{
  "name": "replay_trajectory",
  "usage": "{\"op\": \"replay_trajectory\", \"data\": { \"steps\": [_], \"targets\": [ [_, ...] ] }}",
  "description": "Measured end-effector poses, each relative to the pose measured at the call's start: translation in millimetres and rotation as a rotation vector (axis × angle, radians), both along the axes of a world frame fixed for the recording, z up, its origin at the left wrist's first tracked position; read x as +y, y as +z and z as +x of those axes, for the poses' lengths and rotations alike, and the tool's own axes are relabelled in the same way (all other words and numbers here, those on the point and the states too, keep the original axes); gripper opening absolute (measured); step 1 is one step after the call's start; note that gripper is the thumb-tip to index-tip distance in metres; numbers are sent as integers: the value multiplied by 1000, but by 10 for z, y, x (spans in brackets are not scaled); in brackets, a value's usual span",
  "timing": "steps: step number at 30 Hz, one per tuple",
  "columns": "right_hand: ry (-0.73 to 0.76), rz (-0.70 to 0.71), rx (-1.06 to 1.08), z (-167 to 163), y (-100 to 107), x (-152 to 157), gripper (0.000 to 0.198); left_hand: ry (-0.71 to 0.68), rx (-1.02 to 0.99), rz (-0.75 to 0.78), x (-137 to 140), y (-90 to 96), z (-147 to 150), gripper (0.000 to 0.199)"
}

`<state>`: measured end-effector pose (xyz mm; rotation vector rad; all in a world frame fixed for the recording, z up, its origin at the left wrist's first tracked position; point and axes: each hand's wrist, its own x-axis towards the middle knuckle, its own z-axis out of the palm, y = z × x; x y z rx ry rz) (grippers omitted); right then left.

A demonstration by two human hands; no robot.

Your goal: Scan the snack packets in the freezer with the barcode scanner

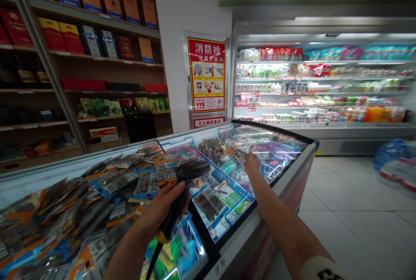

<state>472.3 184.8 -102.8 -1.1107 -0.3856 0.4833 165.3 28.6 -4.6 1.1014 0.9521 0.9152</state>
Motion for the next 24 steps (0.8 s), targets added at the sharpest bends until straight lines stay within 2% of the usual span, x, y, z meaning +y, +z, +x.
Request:
{"op": "replay_trajectory", "data": {
  "steps": [4, 7, 9, 11, 14, 17, 20, 24],
  "targets": [
    [-186, -202, -107, 202, 115, -128, 25, -20, 9, 39, 24, 12, -46, 32],
    [-258, -262, -289, 264, 256, -278, 35, -2, -6, 44, 24, 43, -79, 32],
    [-235, -261, -422, 196, 342, -337, 37, 2, -12, 53, 18, 68, -92, 32],
    [-114, -240, -543, 15, 392, -331, 32, 10, -6, 64, 13, 86, -99, 32],
    [203, -213, -659, -406, 375, -224, 20, -9, 9, 98, 19, 84, -106, 32],
    [449, -205, -693, -815, 295, -105, 21, -39, 37, 122, 42, 51, -114, 32],
    [561, -208, -667, -1028, 219, -42, 27, -43, 59, 106, 66, 22, -115, 33],
    [637, -191, -535, -990, 157, -48, 28, -49, 59, 84, 75, 12, -103, 32]
  ]
}}
